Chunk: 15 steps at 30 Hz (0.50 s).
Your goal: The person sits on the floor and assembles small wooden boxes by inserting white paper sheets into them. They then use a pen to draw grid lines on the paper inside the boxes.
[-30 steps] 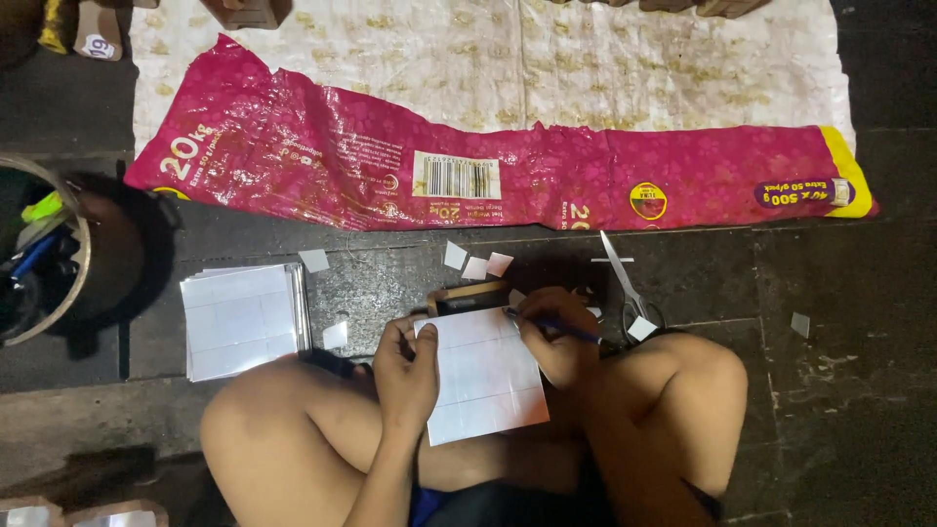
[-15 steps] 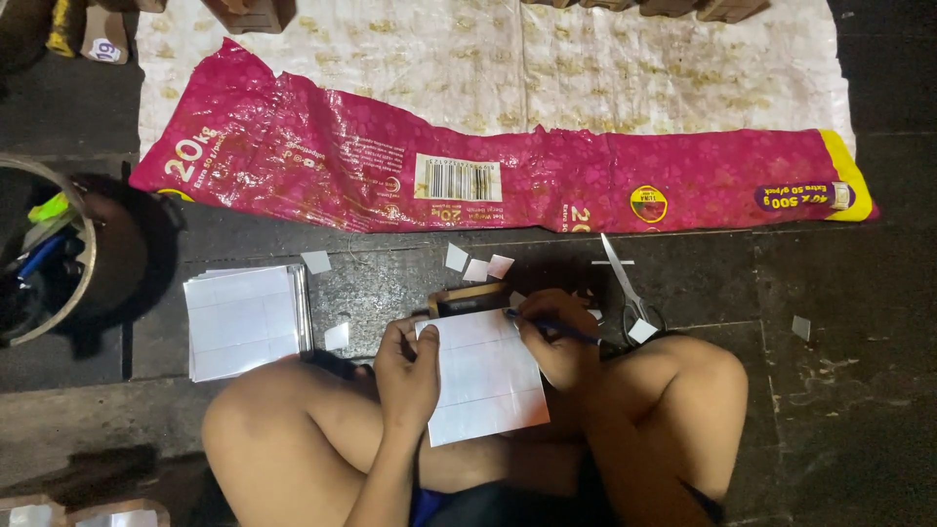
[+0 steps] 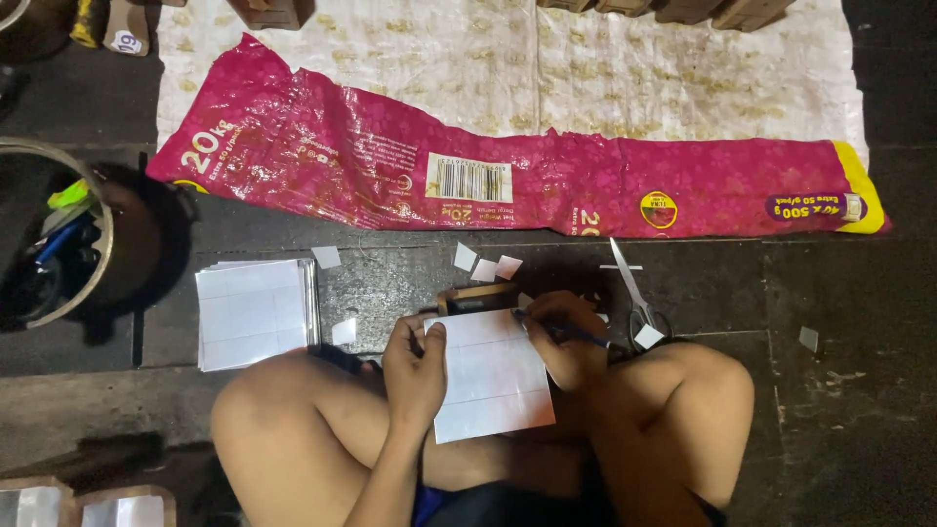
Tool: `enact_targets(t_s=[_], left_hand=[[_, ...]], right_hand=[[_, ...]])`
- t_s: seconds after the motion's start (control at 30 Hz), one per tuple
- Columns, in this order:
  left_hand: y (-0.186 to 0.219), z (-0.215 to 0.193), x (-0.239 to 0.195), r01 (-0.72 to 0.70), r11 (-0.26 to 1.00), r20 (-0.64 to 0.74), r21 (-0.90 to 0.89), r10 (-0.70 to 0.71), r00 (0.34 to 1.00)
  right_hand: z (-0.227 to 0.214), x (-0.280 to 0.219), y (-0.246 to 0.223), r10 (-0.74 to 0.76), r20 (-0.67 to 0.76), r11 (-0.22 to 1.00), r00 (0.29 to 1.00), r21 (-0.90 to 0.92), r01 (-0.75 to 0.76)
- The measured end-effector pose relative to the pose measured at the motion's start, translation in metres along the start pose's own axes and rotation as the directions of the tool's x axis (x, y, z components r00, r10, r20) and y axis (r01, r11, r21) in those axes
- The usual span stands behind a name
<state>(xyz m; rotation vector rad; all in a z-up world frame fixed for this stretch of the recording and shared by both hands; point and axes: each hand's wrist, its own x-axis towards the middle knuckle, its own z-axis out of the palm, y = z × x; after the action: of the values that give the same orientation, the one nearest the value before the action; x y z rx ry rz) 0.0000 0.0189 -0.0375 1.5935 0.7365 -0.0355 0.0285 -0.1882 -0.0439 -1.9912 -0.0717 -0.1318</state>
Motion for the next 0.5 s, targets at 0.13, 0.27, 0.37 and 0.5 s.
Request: enact_targets(t_s=[0.13,0.27,0.37,0.5], left_hand=[[-0.0051,0.0000,0.0015,-0.007,1.000,0.014,-0.009,0.007,1.000],[-0.0012,0.0001,0.0008,-0.015,1.000,0.016,-0.001,0.015,1.000],[0.0018,-0.0003,-0.0011,-0.003,1.000,0.015,-0.001,0.003,1.000],[0.0007,-0.0002,0.0006,0.008,1.000,0.021,-0.003,-0.008,1.000]], right_hand=[[0.0015,-0.0016,0.0048,0.011,-0.023,0.999,1.000,0.035,-0.010],[0.0020,-0.0026,0.0073,0.025,-0.026,0.999,0.999,0.036,-0.024],[0.0026,-0.0022,0.0094,-0.011,-0.039,0.996,0.999,0.087,0.015],[0.0019,-0.0015,0.0102,-0.040,-0.034,0.998,0.999,0.046,0.042]])
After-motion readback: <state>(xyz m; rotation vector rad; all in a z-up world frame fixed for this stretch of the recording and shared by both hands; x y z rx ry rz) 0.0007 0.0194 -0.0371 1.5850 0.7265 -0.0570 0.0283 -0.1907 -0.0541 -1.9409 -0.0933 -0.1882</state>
